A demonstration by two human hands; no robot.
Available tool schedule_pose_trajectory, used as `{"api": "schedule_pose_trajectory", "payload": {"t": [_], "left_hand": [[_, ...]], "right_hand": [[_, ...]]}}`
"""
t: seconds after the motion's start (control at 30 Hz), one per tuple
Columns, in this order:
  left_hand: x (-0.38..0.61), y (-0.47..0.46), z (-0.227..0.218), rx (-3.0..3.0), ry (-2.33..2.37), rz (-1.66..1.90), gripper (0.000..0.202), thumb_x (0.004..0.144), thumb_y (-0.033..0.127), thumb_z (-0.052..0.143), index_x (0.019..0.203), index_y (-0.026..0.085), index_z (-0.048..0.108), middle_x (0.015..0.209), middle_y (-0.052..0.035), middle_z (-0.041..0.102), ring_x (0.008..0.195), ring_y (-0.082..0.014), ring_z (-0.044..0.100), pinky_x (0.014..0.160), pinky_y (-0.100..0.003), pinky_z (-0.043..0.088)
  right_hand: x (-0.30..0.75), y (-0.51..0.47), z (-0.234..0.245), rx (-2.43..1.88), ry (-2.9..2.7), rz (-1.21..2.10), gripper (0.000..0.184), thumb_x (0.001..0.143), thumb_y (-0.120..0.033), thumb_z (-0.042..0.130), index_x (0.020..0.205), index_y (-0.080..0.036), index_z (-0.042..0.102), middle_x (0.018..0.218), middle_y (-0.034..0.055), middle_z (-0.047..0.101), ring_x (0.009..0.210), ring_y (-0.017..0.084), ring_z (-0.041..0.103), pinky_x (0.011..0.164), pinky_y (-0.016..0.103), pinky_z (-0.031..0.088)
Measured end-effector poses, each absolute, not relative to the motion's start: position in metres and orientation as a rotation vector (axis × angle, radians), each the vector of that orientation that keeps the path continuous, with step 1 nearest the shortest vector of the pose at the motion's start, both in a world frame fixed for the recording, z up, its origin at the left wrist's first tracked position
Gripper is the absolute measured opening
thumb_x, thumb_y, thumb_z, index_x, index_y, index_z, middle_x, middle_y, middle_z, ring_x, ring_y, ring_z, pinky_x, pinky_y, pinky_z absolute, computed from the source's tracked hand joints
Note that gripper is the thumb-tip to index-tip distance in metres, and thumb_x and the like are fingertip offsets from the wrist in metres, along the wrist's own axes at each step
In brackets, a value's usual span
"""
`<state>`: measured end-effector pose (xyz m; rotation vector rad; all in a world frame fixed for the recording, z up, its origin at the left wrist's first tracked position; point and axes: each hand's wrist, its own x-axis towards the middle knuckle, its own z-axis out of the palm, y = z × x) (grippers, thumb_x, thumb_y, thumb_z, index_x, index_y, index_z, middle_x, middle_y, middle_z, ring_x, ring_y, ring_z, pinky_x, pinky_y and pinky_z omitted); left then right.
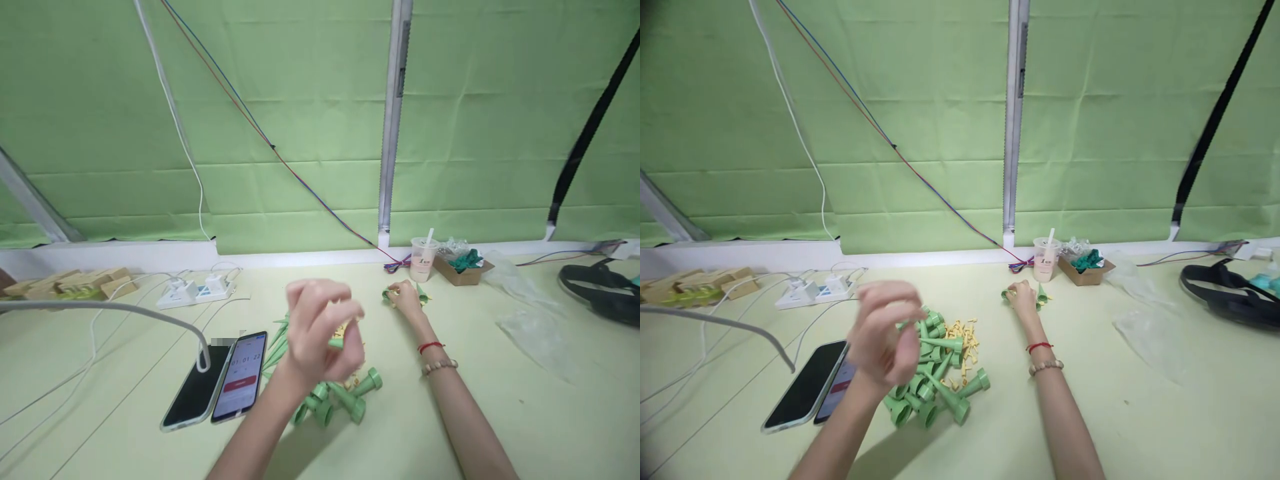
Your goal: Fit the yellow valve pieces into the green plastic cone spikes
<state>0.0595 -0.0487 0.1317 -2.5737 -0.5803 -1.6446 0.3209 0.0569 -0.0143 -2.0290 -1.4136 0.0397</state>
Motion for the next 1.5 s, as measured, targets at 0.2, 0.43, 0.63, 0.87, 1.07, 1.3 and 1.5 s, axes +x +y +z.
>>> {"api": "schedule_pose_trajectory", "payload": {"t": [0.2,0.43,0.63,0.87,1.07,1.3,1.5], "left_hand": [[0.065,-0.017,0.136,-2.818,-0.821,-1.566,0.021,0.082,0.029,0.046,0.102,0.023,0.049,0.101,-0.0037,0.057,0.091,-0.0154,0.052,0.079,-0.03,0.039],[0.062,0.017,0.118,-3.04,-1.022,-1.437,0.046,0.08,0.036,0.05,0.124,0.031,0.038,0.117,-0.0023,0.052,0.105,-0.0192,0.046,0.077,-0.028,0.04],[0.069,0.034,0.102,-3.174,-1.034,-1.808,0.028,0.088,0.033,0.032,0.101,0.018,0.052,0.066,0.0005,0.05,0.059,-0.0095,0.045,0.059,-0.023,0.039],[0.066,0.035,0.106,-3.367,-0.925,-1.888,0.024,0.084,0.031,0.041,0.102,0.018,0.05,0.073,0.0,0.052,0.058,-0.0074,0.049,0.057,-0.022,0.042],[0.066,0.023,0.112,-3.535,-0.763,-2.074,0.04,0.078,0.039,0.051,0.112,0.02,0.043,0.067,0.0026,0.051,0.044,-0.0052,0.046,0.041,-0.019,0.039],[0.076,0.015,0.107,-3.463,-0.931,-2.266,0.041,0.085,0.051,0.028,0.105,0.018,0.043,0.046,0.0087,0.032,0.031,-0.0037,0.031,0.031,-0.016,0.026],[0.068,0.015,0.115,-3.479,-0.754,-2.196,0.036,0.08,0.052,0.04,0.093,0.018,0.044,0.05,0.0079,0.033,0.038,-0.0033,0.029,0.036,-0.016,0.025]], "right_hand": [[0.271,0.033,0.067,-1.393,-1.256,0.38,0.034,0.068,-0.044,0.06,0.081,-0.013,0.064,0.083,0.009,0.064,0.069,0.019,0.059,0.066,0.03,0.044],[0.214,-0.01,0.108,-0.784,-1.216,1.001,0.024,0.069,-0.043,0.062,0.079,-0.021,0.065,0.084,0.0023,0.065,0.082,0.015,0.058,0.08,0.029,0.043],[0.202,-0.005,0.1,-0.721,-1.069,1.19,0.028,0.069,-0.045,0.063,0.088,-0.024,0.065,0.088,0.0014,0.065,0.082,0.014,0.061,0.084,0.03,0.044],[0.194,-0.01,0.101,-0.798,-1.09,1.038,0.022,0.069,-0.04,0.064,0.071,-0.019,0.06,0.065,-0.0013,0.061,0.058,0.011,0.059,0.068,0.028,0.048],[0.203,-0.015,0.103,-0.879,-1.258,0.867,0.021,0.07,-0.04,0.063,0.068,-0.02,0.057,0.057,-0.0039,0.054,0.053,0.009,0.051,0.061,0.025,0.046],[0.206,-0.014,0.101,-0.907,-1.356,0.854,0.02,0.072,-0.039,0.062,0.068,-0.02,0.056,0.053,-0.004,0.052,0.054,0.009,0.051,0.06,0.025,0.045],[0.205,-0.016,0.104,-0.804,-1.318,1.079,0.022,0.067,-0.038,0.066,0.069,-0.02,0.054,0.054,-0.0055,0.052,0.051,0.008,0.051,0.062,0.025,0.046]]}}
